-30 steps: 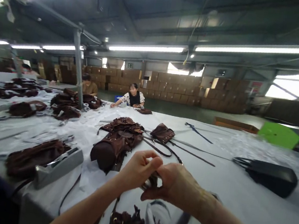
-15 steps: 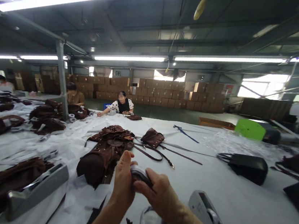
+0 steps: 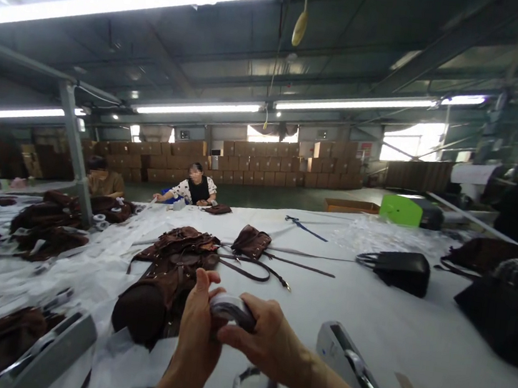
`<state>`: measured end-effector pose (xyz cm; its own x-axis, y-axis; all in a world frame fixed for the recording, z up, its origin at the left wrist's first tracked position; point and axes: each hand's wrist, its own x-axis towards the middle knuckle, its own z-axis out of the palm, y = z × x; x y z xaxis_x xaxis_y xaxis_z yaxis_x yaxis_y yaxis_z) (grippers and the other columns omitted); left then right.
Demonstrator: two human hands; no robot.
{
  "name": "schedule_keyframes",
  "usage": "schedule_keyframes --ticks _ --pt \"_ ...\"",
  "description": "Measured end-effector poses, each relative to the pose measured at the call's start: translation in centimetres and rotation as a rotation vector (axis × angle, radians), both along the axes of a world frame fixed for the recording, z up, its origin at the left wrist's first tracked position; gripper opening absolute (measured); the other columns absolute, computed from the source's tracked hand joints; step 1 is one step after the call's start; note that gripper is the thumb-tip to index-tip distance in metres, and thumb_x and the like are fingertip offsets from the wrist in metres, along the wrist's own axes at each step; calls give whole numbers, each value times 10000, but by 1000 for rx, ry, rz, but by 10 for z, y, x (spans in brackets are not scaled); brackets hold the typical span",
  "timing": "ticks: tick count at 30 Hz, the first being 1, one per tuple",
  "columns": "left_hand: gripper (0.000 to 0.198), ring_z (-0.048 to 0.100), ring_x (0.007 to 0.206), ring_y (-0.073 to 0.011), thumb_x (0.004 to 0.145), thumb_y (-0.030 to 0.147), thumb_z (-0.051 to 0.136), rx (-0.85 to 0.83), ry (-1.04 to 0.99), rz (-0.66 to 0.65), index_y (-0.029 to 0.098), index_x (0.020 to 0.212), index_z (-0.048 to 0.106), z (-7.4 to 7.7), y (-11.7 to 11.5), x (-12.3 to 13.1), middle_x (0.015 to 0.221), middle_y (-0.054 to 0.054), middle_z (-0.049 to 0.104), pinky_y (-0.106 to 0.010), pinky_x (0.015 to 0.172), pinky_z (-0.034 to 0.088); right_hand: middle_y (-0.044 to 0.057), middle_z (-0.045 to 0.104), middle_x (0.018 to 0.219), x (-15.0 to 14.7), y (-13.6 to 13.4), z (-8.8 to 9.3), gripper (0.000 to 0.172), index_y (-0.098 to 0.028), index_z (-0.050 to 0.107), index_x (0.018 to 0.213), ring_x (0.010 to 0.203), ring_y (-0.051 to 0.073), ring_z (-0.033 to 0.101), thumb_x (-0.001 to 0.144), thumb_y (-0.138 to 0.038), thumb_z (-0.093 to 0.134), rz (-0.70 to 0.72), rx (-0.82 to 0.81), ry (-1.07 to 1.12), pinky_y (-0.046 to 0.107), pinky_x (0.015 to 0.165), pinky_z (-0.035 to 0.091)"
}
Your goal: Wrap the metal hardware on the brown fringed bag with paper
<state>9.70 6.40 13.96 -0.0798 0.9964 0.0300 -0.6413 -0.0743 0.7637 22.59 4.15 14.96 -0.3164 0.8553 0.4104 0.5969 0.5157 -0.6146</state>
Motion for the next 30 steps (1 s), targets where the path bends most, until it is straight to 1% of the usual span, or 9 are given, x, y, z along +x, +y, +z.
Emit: schedule_keyframes --ticks 2,5,7,9,13,16,20,23,30 --pt "525 439 459 -79 707 698 647 -2 -27 18 231 903 513 -7 0 0 567 84 448 -170 463 372 -41 547 584 0 3 -7 381 -165 568 726 510 89 403 851 -521 618 -21 10 -21 215 475 291" --pt "634 391 440 -80 708 796 530 212 339 -134 186 873 580 -13 0 -8 525 53 459 -169 422 272 -15 610 593 5 5 -5 336 -163 634 806 485 104 445 801 -492 703 -59 38 -275 240 474 272" --pt "606 384 438 -80 710 753 581 373 656 -263 164 847 617 -8 -4 -15 498 29 489 -174 421 229 -15 652 635 6 3 5 281 -185 664 810 519 117 511 728 -419 795 35 43 -380 239 496 290" --pt "476 390 435 -72 726 635 674 433 740 -250 174 825 608 4 -10 -20 500 34 507 -168 426 226 -37 673 690 4 -1 18 274 -206 669 800 576 119 555 672 -376 842 153 50 -325 222 521 317" --pt "470 357 415 -57 714 636 689 302 248 21 214 813 505 25 -16 -20 527 88 431 -157 412 274 -68 590 603 -9 -10 32 402 -187 620 771 519 92 453 643 -507 827 55 51 -98 212 476 288" --pt "546 424 450 -82 672 699 678 187 54 128 219 870 510 21 -9 -18 575 77 469 -180 437 355 -44 595 614 -15 -9 22 318 -177 604 785 529 95 447 801 -479 702 -26 54 -82 213 488 295" --pt "461 417 459 -91 683 594 726 382 532 -4 182 865 623 0 -5 -20 531 40 512 -182 435 286 24 655 630 -9 -3 8 278 -167 646 839 537 154 548 818 -440 693 -131 83 -437 246 473 258" --pt "370 396 440 -87 610 448 816 437 751 -136 174 811 670 -2 -11 -22 498 31 522 -183 414 243 11 686 694 -6 -3 12 145 -200 671 879 573 158 591 795 -309 715 -3 80 -489 240 479 280" --pt "540 326 386 -46 677 691 681 166 27 131 208 883 557 20 -12 -27 503 102 393 -137 373 258 -75 487 606 -16 -9 21 321 -191 546 782 538 83 364 801 -475 694 71 10 66 199 473 278"
